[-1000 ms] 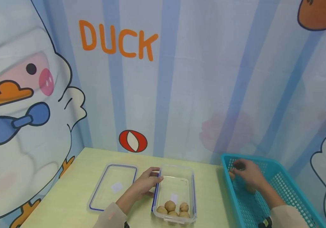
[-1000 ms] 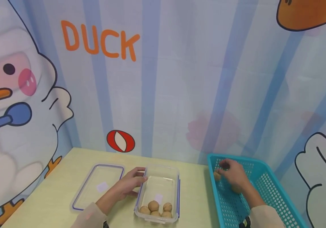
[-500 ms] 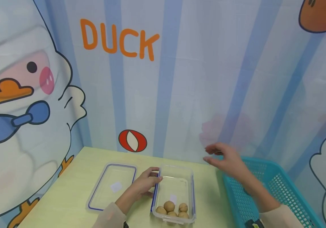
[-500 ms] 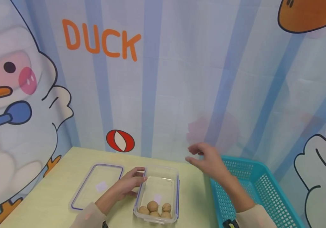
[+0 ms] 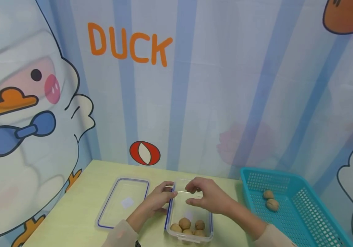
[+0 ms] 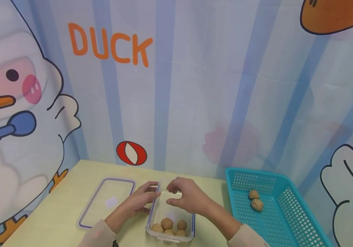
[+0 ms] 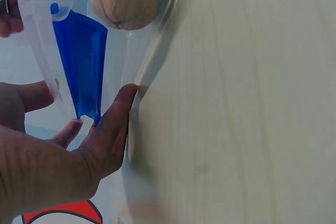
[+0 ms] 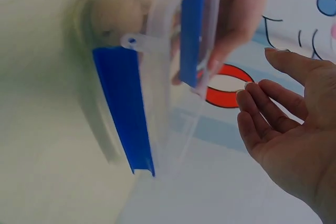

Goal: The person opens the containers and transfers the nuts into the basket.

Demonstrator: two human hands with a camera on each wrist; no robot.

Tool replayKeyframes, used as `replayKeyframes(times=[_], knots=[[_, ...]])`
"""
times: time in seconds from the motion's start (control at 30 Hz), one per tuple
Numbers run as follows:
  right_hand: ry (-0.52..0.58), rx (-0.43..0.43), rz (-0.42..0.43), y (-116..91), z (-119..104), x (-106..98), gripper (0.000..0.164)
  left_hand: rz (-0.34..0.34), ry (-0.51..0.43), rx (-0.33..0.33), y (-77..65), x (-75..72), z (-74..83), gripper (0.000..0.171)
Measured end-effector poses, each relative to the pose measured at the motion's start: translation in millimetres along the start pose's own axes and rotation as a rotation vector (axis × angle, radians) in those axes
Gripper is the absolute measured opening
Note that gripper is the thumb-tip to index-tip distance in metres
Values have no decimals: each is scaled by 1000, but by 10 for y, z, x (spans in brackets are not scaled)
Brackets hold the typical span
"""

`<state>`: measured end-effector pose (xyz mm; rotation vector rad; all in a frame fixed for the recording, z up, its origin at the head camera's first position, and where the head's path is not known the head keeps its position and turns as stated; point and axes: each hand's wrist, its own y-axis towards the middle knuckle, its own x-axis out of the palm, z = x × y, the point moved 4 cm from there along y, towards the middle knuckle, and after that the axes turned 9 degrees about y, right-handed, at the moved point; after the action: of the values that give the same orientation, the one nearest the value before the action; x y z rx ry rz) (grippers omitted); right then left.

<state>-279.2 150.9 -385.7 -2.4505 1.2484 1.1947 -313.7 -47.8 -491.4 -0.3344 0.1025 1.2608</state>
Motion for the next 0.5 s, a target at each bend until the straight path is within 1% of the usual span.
replayKeyframes(times=[0.13,0.27,0.5], knots=[[32,35,-84,43,64,179,25,0,-2,5,-1,-7,7,59],[63,66,-144,42,108,323,26,5,0,-2,-2,-8,8,59],[53,96,-224,9,186,495,30,5,-9,-3,-1,-14,-3,58]])
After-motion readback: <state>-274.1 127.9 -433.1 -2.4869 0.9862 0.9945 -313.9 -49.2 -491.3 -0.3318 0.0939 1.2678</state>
